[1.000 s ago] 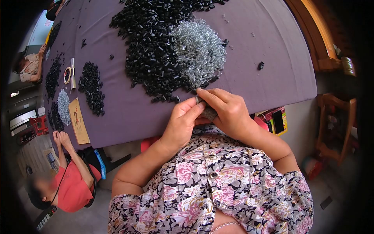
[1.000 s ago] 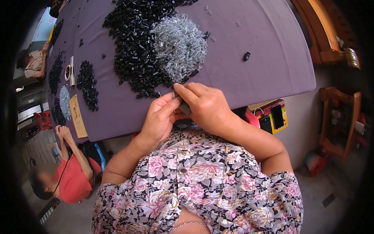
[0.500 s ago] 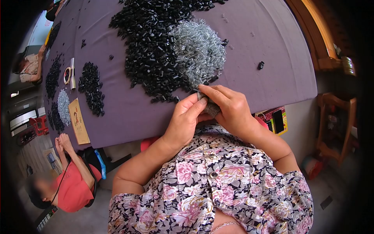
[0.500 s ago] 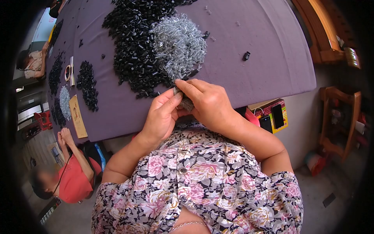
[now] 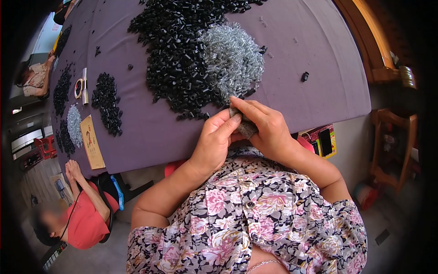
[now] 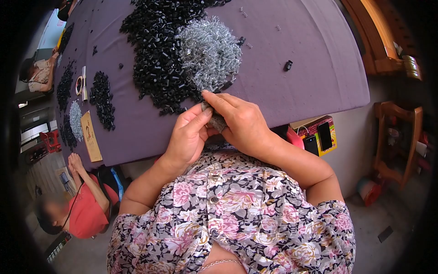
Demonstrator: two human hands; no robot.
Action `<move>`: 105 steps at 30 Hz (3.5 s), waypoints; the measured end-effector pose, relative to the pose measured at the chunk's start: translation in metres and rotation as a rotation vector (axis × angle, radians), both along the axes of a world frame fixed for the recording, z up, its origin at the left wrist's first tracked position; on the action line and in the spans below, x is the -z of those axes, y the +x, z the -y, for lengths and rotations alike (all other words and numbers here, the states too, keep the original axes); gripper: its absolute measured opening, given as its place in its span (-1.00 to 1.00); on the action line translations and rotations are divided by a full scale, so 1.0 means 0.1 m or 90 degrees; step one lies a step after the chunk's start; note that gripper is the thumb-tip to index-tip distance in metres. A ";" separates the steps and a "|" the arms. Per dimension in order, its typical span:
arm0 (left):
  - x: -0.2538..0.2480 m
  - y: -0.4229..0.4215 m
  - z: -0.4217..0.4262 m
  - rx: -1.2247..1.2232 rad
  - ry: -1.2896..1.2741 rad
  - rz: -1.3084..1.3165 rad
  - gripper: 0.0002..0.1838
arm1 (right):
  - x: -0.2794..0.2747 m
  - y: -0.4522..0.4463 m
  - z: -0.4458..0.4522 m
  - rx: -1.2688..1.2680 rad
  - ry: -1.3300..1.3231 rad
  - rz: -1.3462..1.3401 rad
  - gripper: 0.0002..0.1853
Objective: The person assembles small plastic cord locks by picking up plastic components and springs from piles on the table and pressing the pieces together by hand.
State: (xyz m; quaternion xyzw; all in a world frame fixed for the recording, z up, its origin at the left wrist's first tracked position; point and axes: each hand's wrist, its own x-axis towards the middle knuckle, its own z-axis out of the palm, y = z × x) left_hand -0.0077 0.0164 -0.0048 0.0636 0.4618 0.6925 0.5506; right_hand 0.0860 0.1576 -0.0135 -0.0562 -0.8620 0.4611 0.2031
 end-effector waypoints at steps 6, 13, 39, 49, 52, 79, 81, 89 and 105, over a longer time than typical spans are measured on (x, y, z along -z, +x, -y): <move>0.01 0.00 -0.01 -0.028 0.000 0.005 -0.65 | 0.02 -0.01 0.01 0.012 0.037 -0.010 -0.20; -0.02 0.04 -0.03 -0.062 0.005 0.030 -0.69 | 0.04 -0.02 0.01 0.015 0.049 -0.026 -0.19; -0.02 -0.06 0.00 0.041 -0.053 -0.197 -0.67 | -0.10 0.01 -0.17 -0.076 0.002 0.020 -0.35; -0.14 -0.12 0.04 0.117 -0.087 -0.260 -0.73 | -0.08 0.02 -0.16 -0.045 -0.059 -0.012 -0.43; -0.16 -0.15 0.06 0.126 -0.084 -0.248 -0.73 | -0.08 0.02 -0.17 -0.048 -0.074 -0.018 -0.50; -0.10 -0.19 0.12 0.160 -0.119 -0.261 -0.79 | -0.22 0.02 -0.26 -0.085 -0.162 0.099 -0.79; -0.09 -0.16 0.12 0.146 -0.125 -0.267 -0.80 | -0.22 0.02 -0.26 -0.083 -0.188 0.110 -0.79; -0.09 -0.09 0.07 0.096 -0.138 -0.339 -0.80 | -0.22 0.04 -0.28 -0.059 -0.245 0.117 -0.81; -0.12 -0.07 0.09 0.126 -0.135 -0.428 -0.81 | -0.22 0.05 -0.30 -0.088 -0.407 0.157 -0.87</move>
